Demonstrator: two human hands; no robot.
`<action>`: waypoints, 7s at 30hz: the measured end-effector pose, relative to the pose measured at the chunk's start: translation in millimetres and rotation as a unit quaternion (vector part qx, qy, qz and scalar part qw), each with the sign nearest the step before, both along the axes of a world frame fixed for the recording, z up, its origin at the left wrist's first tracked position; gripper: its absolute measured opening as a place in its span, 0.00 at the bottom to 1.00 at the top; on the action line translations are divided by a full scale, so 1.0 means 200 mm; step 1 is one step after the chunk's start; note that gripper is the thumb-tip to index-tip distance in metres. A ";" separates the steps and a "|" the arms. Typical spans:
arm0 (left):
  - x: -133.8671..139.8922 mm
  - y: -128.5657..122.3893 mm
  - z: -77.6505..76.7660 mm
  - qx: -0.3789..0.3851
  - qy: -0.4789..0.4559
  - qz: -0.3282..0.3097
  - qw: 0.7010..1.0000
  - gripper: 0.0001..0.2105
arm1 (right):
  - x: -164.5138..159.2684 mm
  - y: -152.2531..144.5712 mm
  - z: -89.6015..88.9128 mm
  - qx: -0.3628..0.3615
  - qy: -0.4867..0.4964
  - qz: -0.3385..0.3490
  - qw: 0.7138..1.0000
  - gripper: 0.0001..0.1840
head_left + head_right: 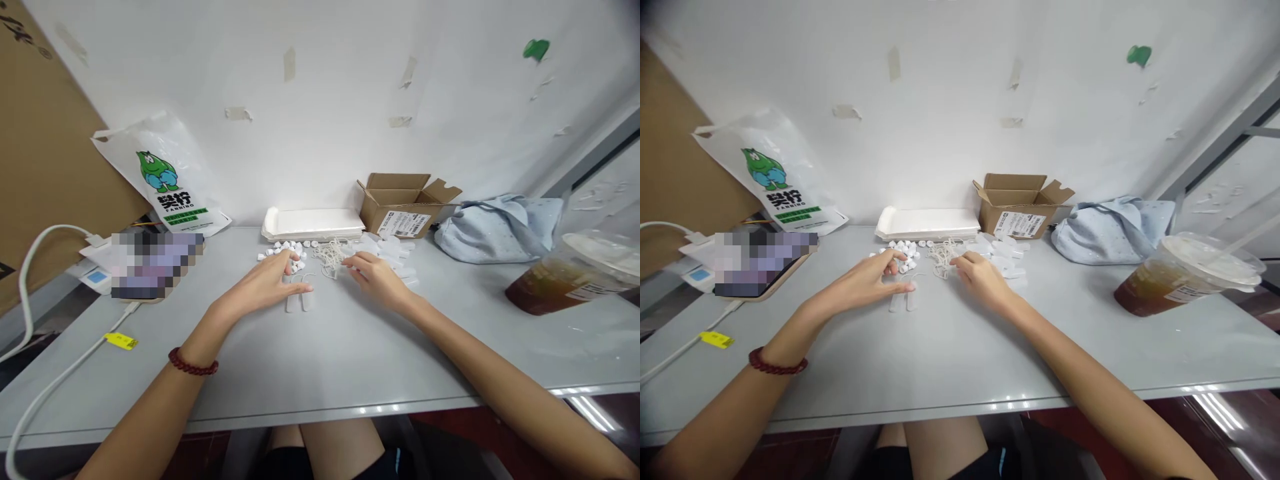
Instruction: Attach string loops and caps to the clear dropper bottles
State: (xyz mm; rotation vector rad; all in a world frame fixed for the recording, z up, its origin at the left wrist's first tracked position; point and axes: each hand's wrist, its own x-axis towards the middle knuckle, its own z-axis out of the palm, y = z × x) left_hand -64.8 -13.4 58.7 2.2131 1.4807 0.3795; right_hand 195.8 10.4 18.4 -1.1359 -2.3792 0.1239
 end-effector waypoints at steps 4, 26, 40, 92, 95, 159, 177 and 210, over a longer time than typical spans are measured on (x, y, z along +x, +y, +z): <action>0.04 -0.02 -0.03 0.077 0.008 -0.103 0.992 0.35 | -0.04 -0.01 -0.03 0.017 -0.041 0.031 0.999 0.17; 0.08 -0.03 -0.07 0.066 0.017 -0.122 0.990 0.24 | -0.08 0.00 -0.03 0.013 -0.079 0.024 0.997 0.11; 0.21 -0.06 -0.11 0.177 -0.045 -0.134 0.974 0.14 | -0.09 -0.02 -0.05 0.061 0.039 0.032 0.997 0.09; 0.24 -0.07 -0.10 0.297 -0.192 -0.064 0.933 0.08 | -0.09 -0.12 0.14 -0.277 0.139 0.076 0.948 0.15; 0.24 -0.08 -0.10 0.294 -0.180 -0.105 0.933 0.08 | -0.11 -0.14 0.13 -0.293 0.133 0.068 0.944 0.16; 0.25 -0.08 -0.14 0.353 -0.157 -0.090 0.918 0.09 | -0.14 -0.11 0.04 -0.341 0.222 0.063 0.912 0.13; 0.26 -0.10 -0.14 0.335 -0.099 -0.122 0.929 0.14 | -0.15 -0.12 0.03 -0.376 0.390 0.058 0.839 0.18; 0.18 -0.09 -0.06 0.174 0.071 -0.124 0.974 0.13 | -0.17 -0.16 0.00 -0.159 0.088 0.039 0.983 0.10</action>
